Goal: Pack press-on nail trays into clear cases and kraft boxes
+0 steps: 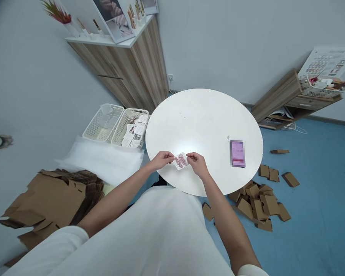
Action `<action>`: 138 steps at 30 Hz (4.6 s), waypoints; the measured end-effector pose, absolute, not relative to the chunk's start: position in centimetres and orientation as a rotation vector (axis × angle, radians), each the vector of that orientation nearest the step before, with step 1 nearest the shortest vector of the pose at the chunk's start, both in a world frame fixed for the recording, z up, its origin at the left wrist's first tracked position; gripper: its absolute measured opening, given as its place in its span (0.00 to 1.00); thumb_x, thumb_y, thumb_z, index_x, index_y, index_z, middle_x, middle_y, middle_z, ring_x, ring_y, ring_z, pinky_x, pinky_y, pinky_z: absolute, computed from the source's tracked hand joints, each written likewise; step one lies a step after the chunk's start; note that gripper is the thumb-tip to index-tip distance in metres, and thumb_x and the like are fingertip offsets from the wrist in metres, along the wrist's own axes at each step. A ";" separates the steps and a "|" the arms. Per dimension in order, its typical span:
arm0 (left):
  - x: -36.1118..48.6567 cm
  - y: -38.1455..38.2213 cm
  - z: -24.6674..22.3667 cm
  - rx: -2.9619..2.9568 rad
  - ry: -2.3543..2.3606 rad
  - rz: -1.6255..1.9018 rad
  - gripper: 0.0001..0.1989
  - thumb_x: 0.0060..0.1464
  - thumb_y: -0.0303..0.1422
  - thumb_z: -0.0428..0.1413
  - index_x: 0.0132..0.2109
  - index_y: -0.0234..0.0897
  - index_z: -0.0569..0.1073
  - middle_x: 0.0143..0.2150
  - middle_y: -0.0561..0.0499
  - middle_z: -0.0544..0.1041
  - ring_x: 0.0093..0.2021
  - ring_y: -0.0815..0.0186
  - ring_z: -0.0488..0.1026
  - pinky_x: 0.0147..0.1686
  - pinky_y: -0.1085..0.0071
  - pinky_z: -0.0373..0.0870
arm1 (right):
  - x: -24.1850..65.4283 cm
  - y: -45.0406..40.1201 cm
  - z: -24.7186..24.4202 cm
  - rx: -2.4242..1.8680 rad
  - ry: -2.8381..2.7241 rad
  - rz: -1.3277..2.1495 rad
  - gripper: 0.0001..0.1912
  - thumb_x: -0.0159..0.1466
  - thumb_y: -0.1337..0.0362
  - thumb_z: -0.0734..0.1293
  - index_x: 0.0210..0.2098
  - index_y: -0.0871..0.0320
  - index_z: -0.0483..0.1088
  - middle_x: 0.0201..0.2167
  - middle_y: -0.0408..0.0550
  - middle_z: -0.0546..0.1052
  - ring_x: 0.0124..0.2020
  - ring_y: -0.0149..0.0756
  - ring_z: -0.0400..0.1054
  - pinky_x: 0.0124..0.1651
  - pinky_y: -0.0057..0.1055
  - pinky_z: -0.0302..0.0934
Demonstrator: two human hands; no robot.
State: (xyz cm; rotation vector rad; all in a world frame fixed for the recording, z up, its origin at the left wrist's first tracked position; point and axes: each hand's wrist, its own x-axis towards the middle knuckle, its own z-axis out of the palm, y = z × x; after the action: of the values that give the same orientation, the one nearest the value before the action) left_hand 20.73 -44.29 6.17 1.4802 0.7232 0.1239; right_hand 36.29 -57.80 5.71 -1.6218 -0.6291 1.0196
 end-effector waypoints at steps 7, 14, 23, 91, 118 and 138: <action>20.3 -44.9 5.6 1.271 0.896 0.216 0.13 0.44 0.40 0.56 0.32 0.34 0.72 0.25 0.53 0.71 0.28 0.72 0.67 0.31 0.73 0.61 | 34.9 -58.6 5.2 -1.728 -0.796 0.883 0.31 0.49 0.55 0.68 0.51 0.52 0.58 0.39 0.48 0.70 0.34 0.35 0.69 0.41 0.37 0.62; 20.5 -45.0 5.4 1.278 0.878 0.201 0.12 0.45 0.39 0.56 0.33 0.33 0.70 0.26 0.52 0.71 0.28 0.71 0.69 0.31 0.73 0.62 | 34.1 -58.3 4.5 -1.706 -0.876 0.852 0.39 0.49 0.59 0.69 0.56 0.49 0.50 0.38 0.44 0.65 0.32 0.32 0.68 0.46 0.40 0.60; 19.3 -44.3 6.7 1.801 0.666 0.181 0.37 0.41 0.35 0.59 0.58 0.44 0.54 0.40 0.51 0.70 0.32 0.71 0.69 0.35 0.71 0.64 | 35.7 -58.0 3.9 -1.558 -0.878 1.044 0.38 0.50 0.62 0.68 0.57 0.48 0.50 0.37 0.44 0.63 0.30 0.29 0.65 0.43 0.38 0.62; 14.1 -33.1 -2.3 1.829 1.012 0.111 0.34 0.43 0.23 0.49 0.60 0.30 0.52 0.59 0.40 0.56 0.60 0.56 0.52 0.58 0.59 0.50 | 25.4 -41.2 -2.9 -1.866 -0.432 1.071 0.35 0.50 0.62 0.64 0.56 0.53 0.48 0.47 0.51 0.65 0.43 0.35 0.65 0.45 0.37 0.63; 7.9 -43.0 1.0 1.717 1.316 0.297 0.27 0.50 0.35 0.50 0.58 0.36 0.56 0.58 0.43 0.60 0.57 0.55 0.58 0.54 0.60 0.56 | 27.8 -47.8 -1.3 -1.788 -0.819 1.340 0.21 0.50 0.59 0.64 0.43 0.56 0.65 0.40 0.48 0.71 0.30 0.31 0.67 0.40 0.35 0.61; -6.2 -44.3 6.2 1.760 1.358 0.441 0.22 0.48 0.36 0.52 0.51 0.35 0.65 0.49 0.42 0.69 0.45 0.59 0.69 0.45 0.63 0.64 | 19.2 -47.0 2.6 -1.707 -1.302 1.315 0.17 0.50 0.57 0.63 0.38 0.57 0.69 0.30 0.47 0.73 0.29 0.35 0.66 0.34 0.34 0.61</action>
State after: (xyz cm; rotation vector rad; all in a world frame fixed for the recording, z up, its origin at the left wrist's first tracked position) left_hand -6.20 -44.28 6.19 1.7604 1.3582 0.4406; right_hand 19.23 -46.98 2.56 -1.7073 -1.3023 1.3151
